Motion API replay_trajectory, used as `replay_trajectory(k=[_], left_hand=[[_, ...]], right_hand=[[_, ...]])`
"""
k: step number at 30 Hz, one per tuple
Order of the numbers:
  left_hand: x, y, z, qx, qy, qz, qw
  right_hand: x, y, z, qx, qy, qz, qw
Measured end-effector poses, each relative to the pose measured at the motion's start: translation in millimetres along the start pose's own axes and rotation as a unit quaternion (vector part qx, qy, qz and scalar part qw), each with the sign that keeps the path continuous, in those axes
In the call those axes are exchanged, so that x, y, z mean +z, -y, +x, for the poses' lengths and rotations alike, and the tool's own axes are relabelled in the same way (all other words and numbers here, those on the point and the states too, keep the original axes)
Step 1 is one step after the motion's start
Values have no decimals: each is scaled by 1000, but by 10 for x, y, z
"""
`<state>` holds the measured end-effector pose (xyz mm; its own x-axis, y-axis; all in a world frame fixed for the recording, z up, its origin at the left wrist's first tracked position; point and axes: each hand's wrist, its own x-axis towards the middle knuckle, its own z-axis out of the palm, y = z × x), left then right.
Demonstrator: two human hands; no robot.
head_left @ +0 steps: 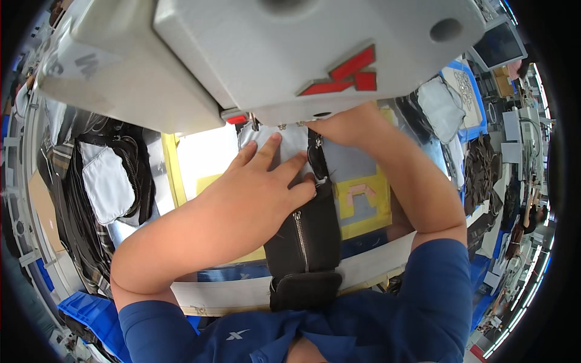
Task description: The person sews zippers onto small fabric pouches using a sewing machine. They repeatedly align the zipper with the pouch edge, feed it through the machine, and trim excess thread. The person handles multiple pouches one at a time, flipping them to check alignment and stitching.
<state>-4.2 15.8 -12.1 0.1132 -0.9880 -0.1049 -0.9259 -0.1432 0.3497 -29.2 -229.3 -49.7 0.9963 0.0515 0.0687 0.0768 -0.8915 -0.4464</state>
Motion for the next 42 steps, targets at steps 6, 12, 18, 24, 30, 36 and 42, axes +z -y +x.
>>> replay_trajectory(k=[6, 12, 18, 24, 30, 36, 42], left_hand=[[-16, 10, 19, 4, -1, -5, 1000], [-4, 2, 92, 15, -4, 16, 1000], [53, -25, 165, 22, -16, -15, 1000], [115, -74, 187, 21, -43, 17, 999], [4, -397, -5, 6, -90, -19, 996], [543, -897, -804, 131, -165, -23, 977], [1172, -1401, -1222, 179, -126, 78, 973]], right_hand=[[30, -34, 3, -26, -53, 35, 998], [-53, -173, 13, 93, 12, 82, 992], [23, -410, -26, 26, -43, 86, 995], [28, -377, -41, 37, -53, 104, 992], [-251, -278, -147, 63, 14, 198, 978], [-752, 174, -659, -171, 86, 109, 975], [-575, 394, -1216, -142, 98, -37, 984]])
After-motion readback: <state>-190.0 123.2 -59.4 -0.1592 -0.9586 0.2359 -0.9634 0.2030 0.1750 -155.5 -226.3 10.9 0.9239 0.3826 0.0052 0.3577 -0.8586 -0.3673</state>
